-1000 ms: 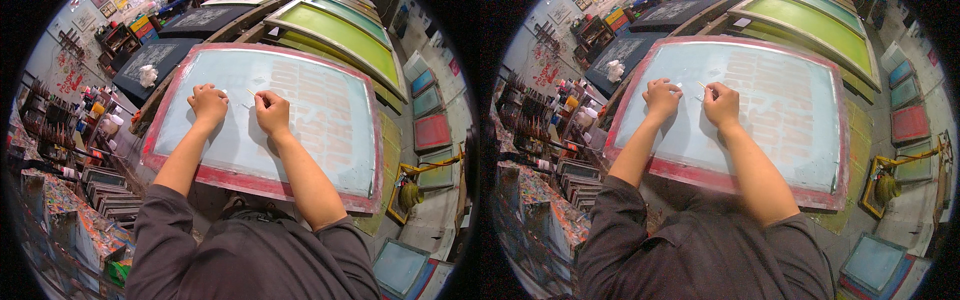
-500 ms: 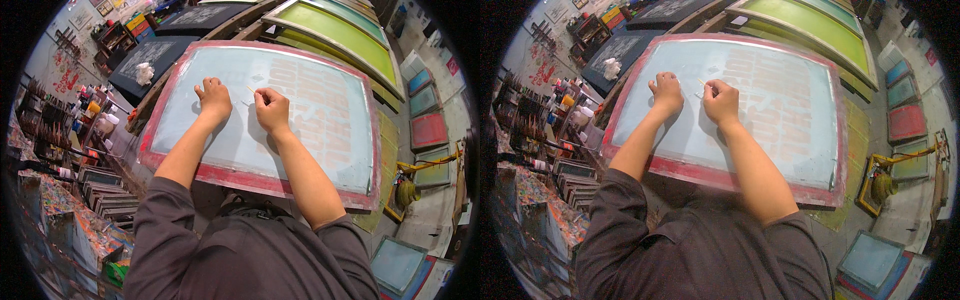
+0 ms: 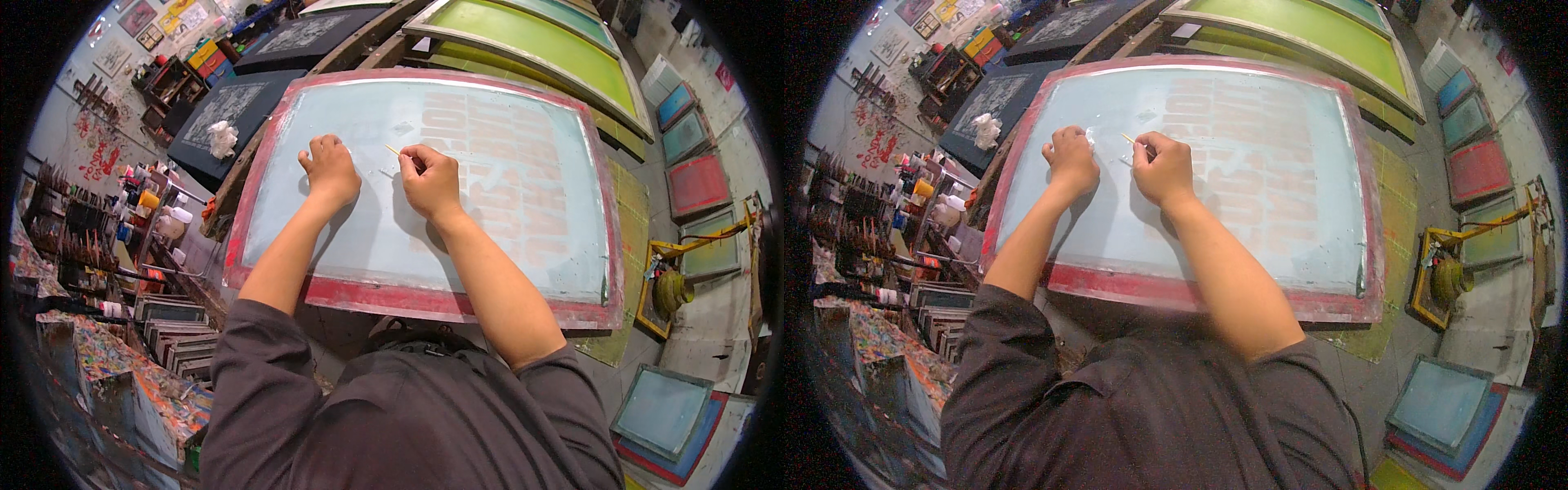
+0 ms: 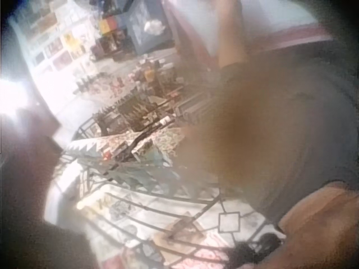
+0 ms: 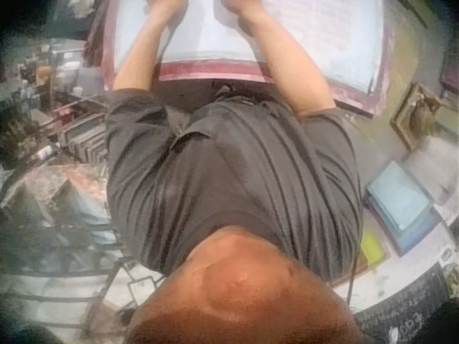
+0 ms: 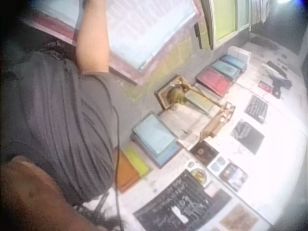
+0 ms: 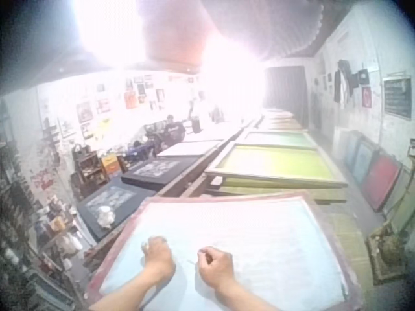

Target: The person removes masking tape from the edges of a screen printing frame, cleans the frame with a cloth, and uses a small stick to scrape or mark the screen surface. The person handles the frame, tape, cloth, and stick throughout the process.

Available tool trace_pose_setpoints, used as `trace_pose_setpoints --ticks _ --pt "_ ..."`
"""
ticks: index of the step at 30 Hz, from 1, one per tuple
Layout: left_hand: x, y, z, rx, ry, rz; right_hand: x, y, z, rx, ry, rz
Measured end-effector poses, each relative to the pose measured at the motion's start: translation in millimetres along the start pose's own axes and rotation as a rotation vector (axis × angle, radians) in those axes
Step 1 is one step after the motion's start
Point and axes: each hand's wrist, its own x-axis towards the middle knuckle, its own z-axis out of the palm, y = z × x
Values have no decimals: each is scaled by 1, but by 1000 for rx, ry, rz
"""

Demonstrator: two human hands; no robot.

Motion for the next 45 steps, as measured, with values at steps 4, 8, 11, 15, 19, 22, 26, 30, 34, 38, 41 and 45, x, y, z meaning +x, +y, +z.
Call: trace_pose_setpoints --ticks 4,8,11,15,19,22,26,30,34,38,41,45 --pt "1 -27 13 -260 92 -12 -1 -2 2 3 -16 15" --pt "2 -49 6 -473 113 17 0 0 3 -25 -16 14" --pt "-12 -42 0 -438 137 52 1 -5 3 -70 -52 76" --pt "-17 -30 3 -416 165 40 -1 -1 6 -94 -56 51" --pt "-13 -25 3 -442 160 34 -2 -1 6 -140 -68 35" --pt "-10 -22 1 -407 164 70 -1 4 7 -134 -75 11" --pt "-5 -22 14 -347 220 88 -1 1 11 -169 -114 7" --pt "0 -27 13 -492 113 30 7 -3 12 -383 -155 -66" --pt "4 -34 13 -606 4 -49 19 -12 27 -376 -95 -117" --pt "8 -34 14 -624 -25 -43 3 -18 50 -337 -85 -33" --pt "6 -36 15 -651 -20 -53 -3 -14 54 -347 -85 -65" --pt "5 -36 18 -691 -3 -57 -4 -11 54 -369 -74 -137"
